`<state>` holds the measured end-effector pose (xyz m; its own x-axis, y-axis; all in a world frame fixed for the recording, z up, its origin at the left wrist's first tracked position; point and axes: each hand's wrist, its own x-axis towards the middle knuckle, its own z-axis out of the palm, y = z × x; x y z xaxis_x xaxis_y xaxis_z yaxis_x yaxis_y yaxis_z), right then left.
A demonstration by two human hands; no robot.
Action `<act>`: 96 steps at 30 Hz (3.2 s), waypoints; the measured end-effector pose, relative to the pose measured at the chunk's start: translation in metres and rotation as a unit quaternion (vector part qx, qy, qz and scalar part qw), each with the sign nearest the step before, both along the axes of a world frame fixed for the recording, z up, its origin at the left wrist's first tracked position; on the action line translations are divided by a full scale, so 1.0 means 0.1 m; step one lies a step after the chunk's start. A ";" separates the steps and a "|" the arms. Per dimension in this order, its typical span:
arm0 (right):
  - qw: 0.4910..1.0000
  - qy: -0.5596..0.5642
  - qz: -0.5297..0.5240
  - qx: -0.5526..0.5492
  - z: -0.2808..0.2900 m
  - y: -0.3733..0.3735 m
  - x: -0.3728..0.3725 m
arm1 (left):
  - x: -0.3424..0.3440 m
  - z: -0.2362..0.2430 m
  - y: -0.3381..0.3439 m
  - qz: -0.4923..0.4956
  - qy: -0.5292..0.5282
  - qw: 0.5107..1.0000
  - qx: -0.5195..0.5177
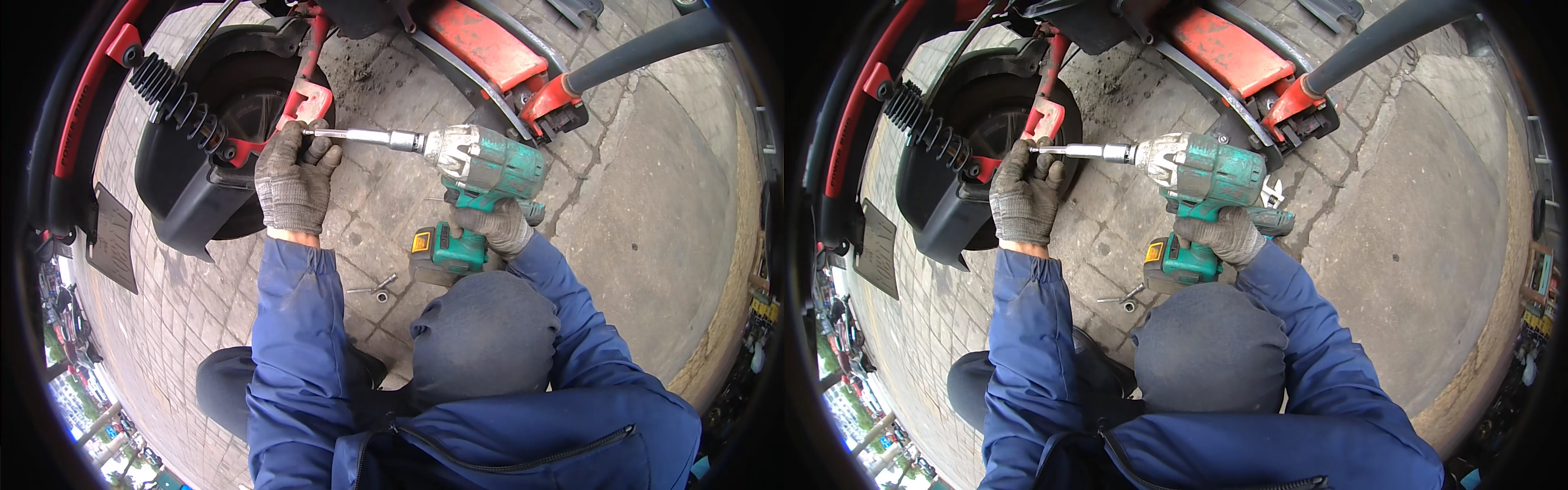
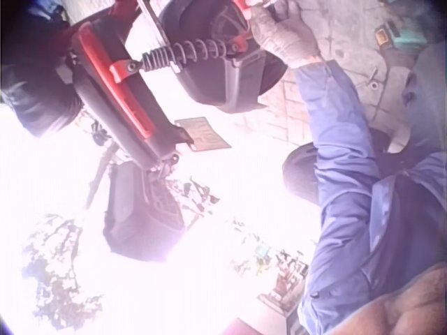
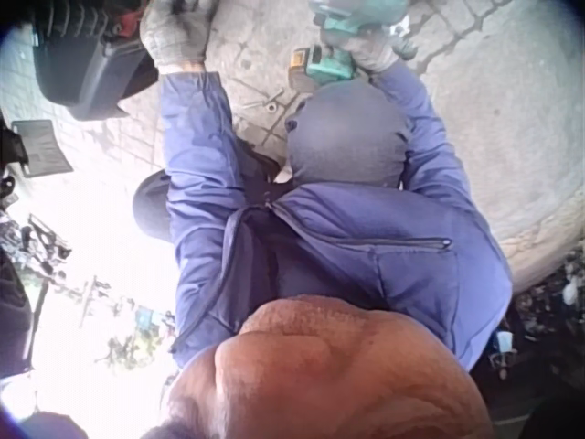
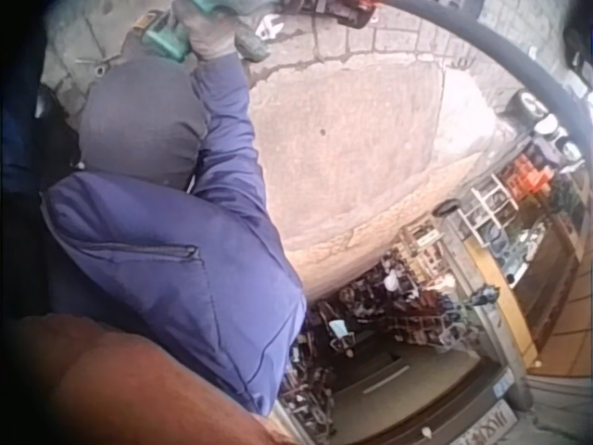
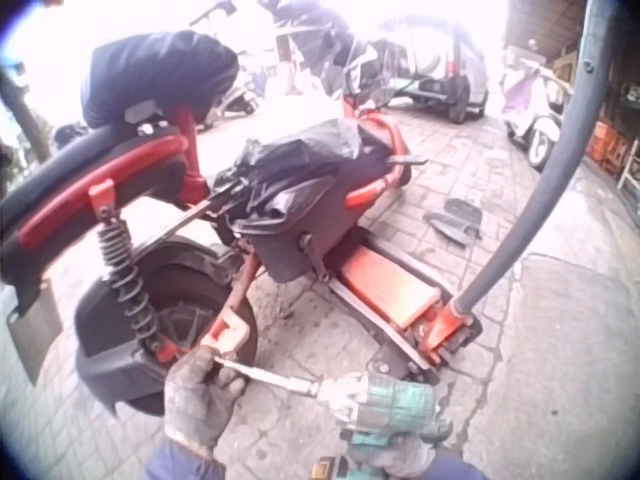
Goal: The person uses a cordless impact driver and wrench to remove and reinstall bolts on the rear fender and shock absorber of a red scooter. They adjust the fender position and tighten fasteners, then place the tools on a nearby workbench.
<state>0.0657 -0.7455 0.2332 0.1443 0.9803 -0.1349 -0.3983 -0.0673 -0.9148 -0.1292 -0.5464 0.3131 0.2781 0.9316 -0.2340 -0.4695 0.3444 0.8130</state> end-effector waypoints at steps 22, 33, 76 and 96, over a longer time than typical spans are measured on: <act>0.971 -0.211 0.024 -0.107 0.31 1.47 0.06 | 0.51 -0.21 1.36 -0.154 0.289 0.915 0.234; 0.995 -0.001 0.047 -0.086 0.23 1.51 0.07 | 0.44 -0.35 1.46 -0.080 0.464 0.745 0.471; 0.820 -0.571 0.019 0.033 0.08 1.63 0.21 | 0.52 -0.10 1.20 -0.060 0.008 0.998 -0.001; 0.772 -0.632 0.021 0.066 -0.01 1.68 0.21 | 0.44 -0.30 1.29 -0.109 0.334 0.882 0.315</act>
